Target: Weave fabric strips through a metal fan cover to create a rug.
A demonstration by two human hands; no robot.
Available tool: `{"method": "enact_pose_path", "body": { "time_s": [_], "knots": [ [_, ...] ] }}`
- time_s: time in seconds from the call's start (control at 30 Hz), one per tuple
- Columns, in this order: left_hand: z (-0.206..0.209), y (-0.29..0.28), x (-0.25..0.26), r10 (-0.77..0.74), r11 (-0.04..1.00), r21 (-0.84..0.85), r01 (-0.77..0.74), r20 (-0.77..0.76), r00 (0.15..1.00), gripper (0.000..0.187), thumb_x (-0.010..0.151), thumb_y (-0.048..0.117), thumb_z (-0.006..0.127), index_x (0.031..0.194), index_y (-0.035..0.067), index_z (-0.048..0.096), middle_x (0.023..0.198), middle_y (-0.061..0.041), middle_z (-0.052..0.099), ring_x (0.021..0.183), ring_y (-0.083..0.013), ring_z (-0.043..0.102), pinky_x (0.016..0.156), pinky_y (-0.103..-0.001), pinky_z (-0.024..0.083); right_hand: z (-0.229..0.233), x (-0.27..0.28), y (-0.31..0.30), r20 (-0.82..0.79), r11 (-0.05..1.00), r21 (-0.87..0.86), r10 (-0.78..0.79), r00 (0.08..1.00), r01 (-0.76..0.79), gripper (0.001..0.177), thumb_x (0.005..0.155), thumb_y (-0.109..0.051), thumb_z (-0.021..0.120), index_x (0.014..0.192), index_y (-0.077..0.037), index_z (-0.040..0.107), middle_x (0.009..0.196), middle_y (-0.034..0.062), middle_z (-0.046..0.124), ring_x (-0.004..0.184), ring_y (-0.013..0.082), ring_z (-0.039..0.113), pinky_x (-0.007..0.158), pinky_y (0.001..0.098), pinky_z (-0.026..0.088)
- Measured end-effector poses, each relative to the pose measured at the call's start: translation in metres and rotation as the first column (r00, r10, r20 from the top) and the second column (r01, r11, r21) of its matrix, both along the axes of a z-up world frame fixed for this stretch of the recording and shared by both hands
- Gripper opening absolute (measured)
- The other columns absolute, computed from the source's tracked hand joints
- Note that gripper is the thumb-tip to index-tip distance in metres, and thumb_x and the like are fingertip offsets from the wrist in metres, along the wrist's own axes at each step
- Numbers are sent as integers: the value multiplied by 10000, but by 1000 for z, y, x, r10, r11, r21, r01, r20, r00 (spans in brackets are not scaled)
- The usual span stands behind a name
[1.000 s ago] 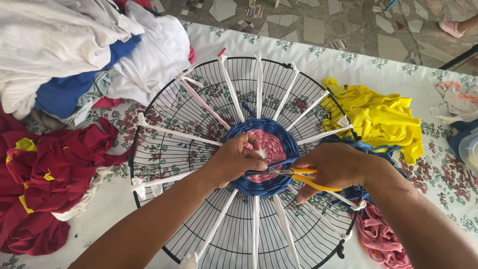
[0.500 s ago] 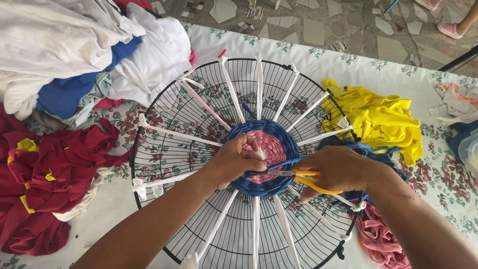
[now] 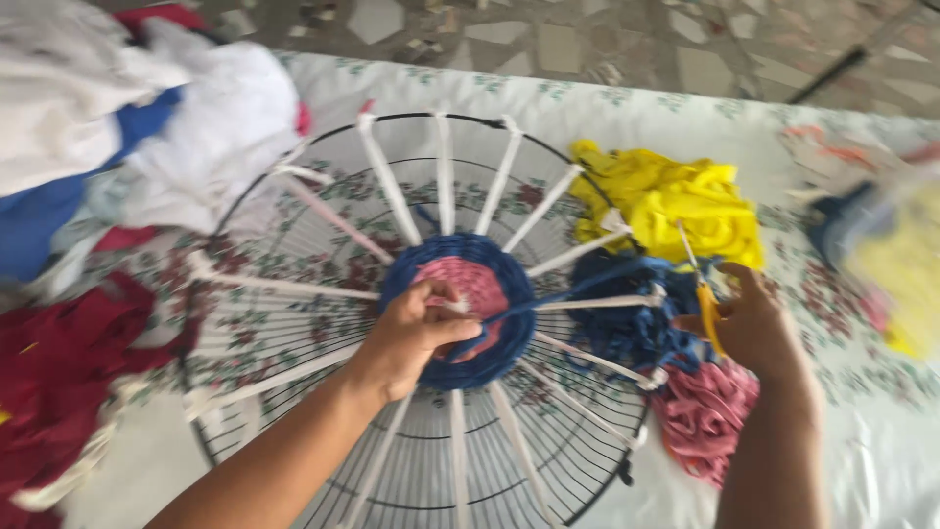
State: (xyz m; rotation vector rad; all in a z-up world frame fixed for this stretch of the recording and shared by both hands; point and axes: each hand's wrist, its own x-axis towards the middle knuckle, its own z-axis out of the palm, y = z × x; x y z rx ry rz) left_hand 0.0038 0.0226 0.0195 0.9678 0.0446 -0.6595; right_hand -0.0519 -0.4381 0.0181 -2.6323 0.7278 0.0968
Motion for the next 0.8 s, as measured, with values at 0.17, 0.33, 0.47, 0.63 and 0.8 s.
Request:
{"method": "enact_pose_path", "body": {
  "time_s": [0.17, 0.33, 0.47, 0.63, 0.8],
  "knots": [
    [-2, -29, -7, 20, 1000, -14, -21, -79, 997, 357, 825, -127, 726, 1091, 38, 555, 857, -160, 690, 751, -243, 689, 660, -353, 608, -2, -27, 19, -37, 978, 122, -165, 986, 169, 846, 766, -149, 842, 1531, -161, 479, 1035, 192, 735, 831, 318, 723, 678, 419, 594],
    [4, -47, -26, 101, 993, -46, -106, -104, 989, 328, 801, -95, 754, 1049, 49, 594, 829, -127, 666, 750, -251, 670, 660, -367, 601, 11, -38, 64, 34, 990, -132, -35, 999, 39, 427, 919, -372, 703, 1279, -142, 710, 1224, 138, 723, 1060, 350, 688, 904, 461, 550],
    [10, -53, -45, 139, 980, -115, -165, -204, 969, 403, 790, -83, 760, 1115, 31, 550, 828, -144, 677, 701, -214, 653, 597, -345, 597, 65, -40, 166, 607, 911, -90, 370, 703, -402, 240, 806, -21, 814, 1042, -38, 770, 1065, 79, 746, 797, 185, 699, 652, 283, 572],
    [11, -38, -62, 217, 946, -192, -263, -228, 949, 457, 815, -79, 749, 1196, 41, 527, 870, -123, 683, 683, -213, 670, 589, -351, 569, 71, -35, 230, 636, 619, 233, 487, 599, -750, 295, 766, -47, 832, 1054, -47, 766, 1060, 53, 766, 742, 126, 722, 574, 213, 560],
    [18, -25, -67, 270, 937, -161, -311, -230, 935, 512, 804, -87, 749, 1225, 17, 478, 865, -193, 717, 648, -209, 664, 562, -325, 589, 74, -29, 248, 668, 602, 204, 491, 559, -772, 226, 766, -25, 827, 984, -21, 767, 956, 49, 787, 671, 114, 704, 574, 213, 557]
  ]
}}
